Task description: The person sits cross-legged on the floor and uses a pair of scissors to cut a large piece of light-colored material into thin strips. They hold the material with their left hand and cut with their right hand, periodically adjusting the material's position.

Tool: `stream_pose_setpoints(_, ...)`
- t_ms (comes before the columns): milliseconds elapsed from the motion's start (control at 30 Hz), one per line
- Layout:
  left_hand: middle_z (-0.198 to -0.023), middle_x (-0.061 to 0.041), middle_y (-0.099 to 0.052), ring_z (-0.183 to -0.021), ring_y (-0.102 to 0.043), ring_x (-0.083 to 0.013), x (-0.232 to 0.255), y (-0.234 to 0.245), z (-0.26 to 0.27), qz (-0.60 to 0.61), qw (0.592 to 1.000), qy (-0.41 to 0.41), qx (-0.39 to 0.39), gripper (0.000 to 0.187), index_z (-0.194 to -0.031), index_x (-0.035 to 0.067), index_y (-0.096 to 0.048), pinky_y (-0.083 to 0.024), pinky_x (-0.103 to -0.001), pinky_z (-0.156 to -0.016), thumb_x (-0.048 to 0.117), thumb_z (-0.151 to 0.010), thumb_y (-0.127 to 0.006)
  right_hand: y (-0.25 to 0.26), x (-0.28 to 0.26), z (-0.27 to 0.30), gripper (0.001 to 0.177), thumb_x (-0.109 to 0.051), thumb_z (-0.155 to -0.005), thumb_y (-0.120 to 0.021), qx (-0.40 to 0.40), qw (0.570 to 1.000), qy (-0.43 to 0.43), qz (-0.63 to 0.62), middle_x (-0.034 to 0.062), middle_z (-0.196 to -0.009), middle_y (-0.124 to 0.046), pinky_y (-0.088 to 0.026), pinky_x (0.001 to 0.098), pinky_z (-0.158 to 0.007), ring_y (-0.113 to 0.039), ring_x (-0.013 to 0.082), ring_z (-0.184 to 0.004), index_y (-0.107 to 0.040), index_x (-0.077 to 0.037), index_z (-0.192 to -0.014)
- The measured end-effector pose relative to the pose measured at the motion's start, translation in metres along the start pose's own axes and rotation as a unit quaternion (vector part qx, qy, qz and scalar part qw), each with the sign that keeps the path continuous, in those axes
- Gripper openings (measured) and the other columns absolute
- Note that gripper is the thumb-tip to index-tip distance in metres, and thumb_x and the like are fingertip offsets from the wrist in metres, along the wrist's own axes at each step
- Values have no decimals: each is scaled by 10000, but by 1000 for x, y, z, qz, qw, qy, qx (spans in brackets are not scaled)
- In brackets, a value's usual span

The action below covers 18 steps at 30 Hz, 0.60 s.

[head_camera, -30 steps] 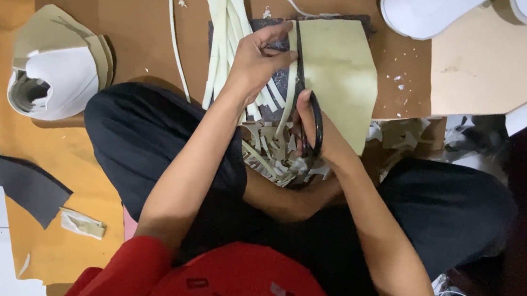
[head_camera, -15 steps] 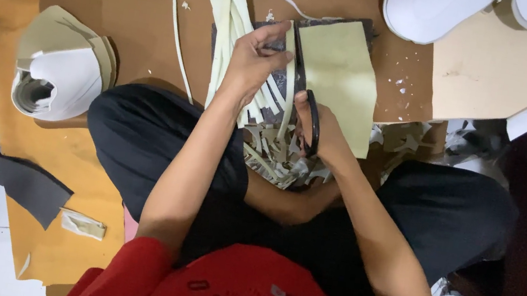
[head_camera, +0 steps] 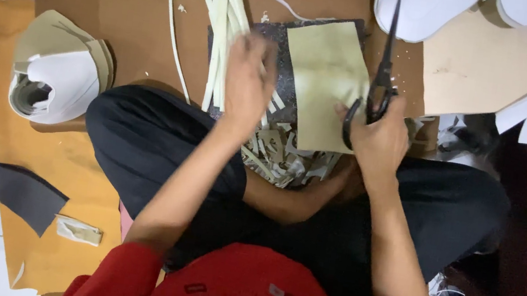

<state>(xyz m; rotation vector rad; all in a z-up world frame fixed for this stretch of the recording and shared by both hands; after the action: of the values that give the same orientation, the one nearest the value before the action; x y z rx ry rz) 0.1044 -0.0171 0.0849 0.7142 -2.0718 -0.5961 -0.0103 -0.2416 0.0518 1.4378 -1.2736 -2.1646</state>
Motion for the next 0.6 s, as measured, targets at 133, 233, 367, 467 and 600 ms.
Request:
stream_pose_setpoints(133, -1040, -217, -706, -996, -717, -399, -17, -60, 67, 144, 922, 246, -261, 454, -1241, 5, -651, -585, -502, -835, 289, -894, -725, 1, 21, 0, 629, -418, -886, -923, 11, 1000, -4, -24, 229, -895, -640, -564, 510, -700, -702, 440, -885, -478, -20, -1083)
stream_pose_setpoints(233, -1173, -186, -712, -1081, -733, -315, -23, -72, 87, 186, 859, 338, -335, 785, -1420, -36, -478, -620, -447, -872, 426, -861, -778, -5, 30, 0, 515, -258, -885, -890, 0, 998, -13, -68, 227, -918, -648, -568, 494, -668, -702, 423, -891, -495, 4, -1086)
stream_pose_setpoints(367, -1097, -215, -711, -973, -746, -276, -11, -72, 86, 336, 811, 391, -276, 692, -1370, -131, -523, -643, -378, -736, 338, -921, -764, -8, 31, 0, 509, -250, -801, -956, -16, 968, -47, -248, -1, -811, -568, -483, 261, -632, -615, 148, -774, -521, -74, -999)
stream_pose_setpoints(467, -1075, -152, -718, -969, -701, -219, -7, -49, 58, 451, 789, 342, -240, 537, -1266, -18, -678, -609, -379, -812, 349, -903, -830, 40, -37, 29, 476, -183, -805, -960, 13, 944, -22, -329, -29, -804, -523, -433, 171, -676, -585, 110, -782, -528, -76, -975)
stream_pose_setpoints(600, -1030, -127, -713, -917, -708, -205, 38, -18, 27, 528, 772, 299, -190, 346, -1205, 28, -708, -611, -343, -789, 251, -949, -773, 39, -13, 24, 469, -134, -866, -936, 17, 918, 31, -394, 52, -647, -566, -459, 179, -485, -615, 131, -515, -470, -109, -923)
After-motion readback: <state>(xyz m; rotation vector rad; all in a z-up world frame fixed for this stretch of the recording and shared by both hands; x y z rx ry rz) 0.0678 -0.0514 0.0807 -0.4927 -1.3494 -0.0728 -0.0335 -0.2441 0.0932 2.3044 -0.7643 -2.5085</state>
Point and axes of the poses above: each hand's wrist, its own z-axis away from the middle knuckle, its own y-axis out of the back of the hand, x = y × z, the point moved 6 cm from there along -z, towards the middle knuckle
